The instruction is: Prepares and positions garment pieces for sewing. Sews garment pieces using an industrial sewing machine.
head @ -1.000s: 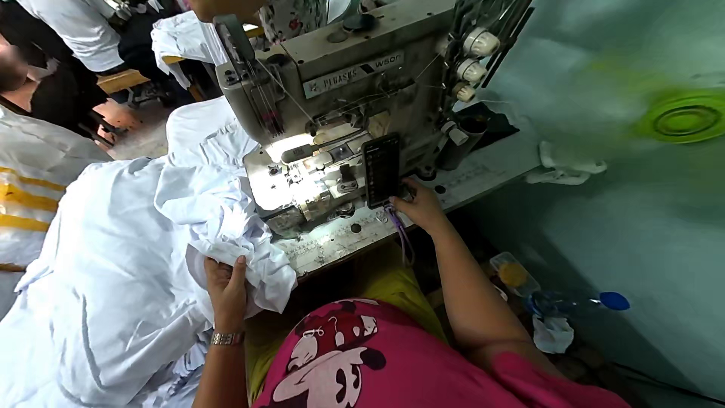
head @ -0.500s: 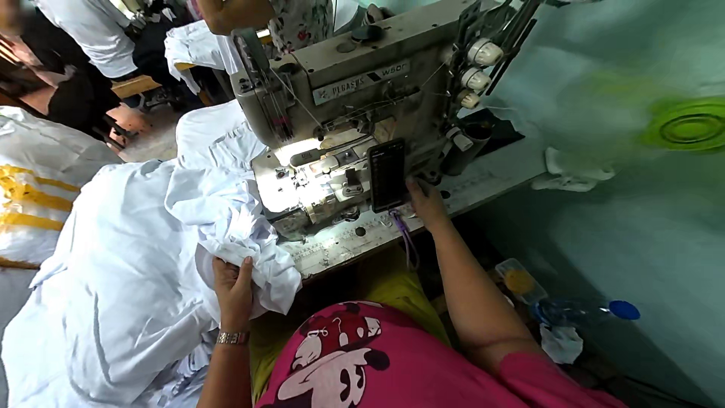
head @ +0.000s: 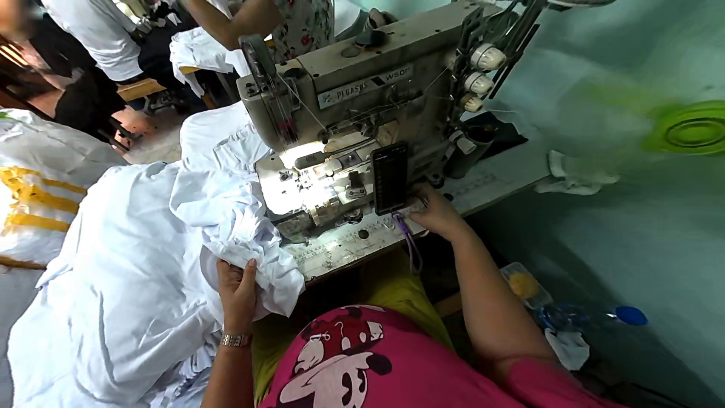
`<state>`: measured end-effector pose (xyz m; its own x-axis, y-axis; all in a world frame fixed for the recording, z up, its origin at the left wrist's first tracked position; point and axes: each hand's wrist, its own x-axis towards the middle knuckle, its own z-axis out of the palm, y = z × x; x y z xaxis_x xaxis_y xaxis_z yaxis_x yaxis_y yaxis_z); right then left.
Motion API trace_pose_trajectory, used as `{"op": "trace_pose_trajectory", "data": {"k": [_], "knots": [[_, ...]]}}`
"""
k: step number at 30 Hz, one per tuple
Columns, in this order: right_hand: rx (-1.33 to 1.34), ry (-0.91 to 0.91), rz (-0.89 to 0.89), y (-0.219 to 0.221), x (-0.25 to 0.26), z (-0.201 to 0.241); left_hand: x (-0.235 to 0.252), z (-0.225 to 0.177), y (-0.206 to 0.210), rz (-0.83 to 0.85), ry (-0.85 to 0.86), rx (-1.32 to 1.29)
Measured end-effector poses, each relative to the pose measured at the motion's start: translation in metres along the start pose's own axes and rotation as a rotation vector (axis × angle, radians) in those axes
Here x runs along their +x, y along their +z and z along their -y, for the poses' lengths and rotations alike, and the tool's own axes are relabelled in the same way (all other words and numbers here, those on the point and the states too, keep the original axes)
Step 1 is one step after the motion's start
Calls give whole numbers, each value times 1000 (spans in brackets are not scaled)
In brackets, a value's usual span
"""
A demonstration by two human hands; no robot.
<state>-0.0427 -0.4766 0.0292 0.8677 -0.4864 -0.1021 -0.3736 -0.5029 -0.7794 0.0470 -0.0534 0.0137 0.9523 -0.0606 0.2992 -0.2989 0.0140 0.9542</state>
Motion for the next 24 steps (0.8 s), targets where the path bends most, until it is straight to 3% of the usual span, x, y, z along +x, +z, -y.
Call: {"op": "trace_pose_trajectory", "data": {"k": [4, 9, 15, 24], "knots": [[118, -18, -46, -3, -3, -6, 1, 2, -1, 17, -16, 52], [133, 18, -250, 11, 4, 32, -1, 1, -1, -9, -31, 31], [-128, 49, -98, 3, -7, 1, 0, -1, -1, 4, -16, 10], [-84, 40, -114, -4, -27, -5, -1, 4, -4, 21, 12, 27]]}}
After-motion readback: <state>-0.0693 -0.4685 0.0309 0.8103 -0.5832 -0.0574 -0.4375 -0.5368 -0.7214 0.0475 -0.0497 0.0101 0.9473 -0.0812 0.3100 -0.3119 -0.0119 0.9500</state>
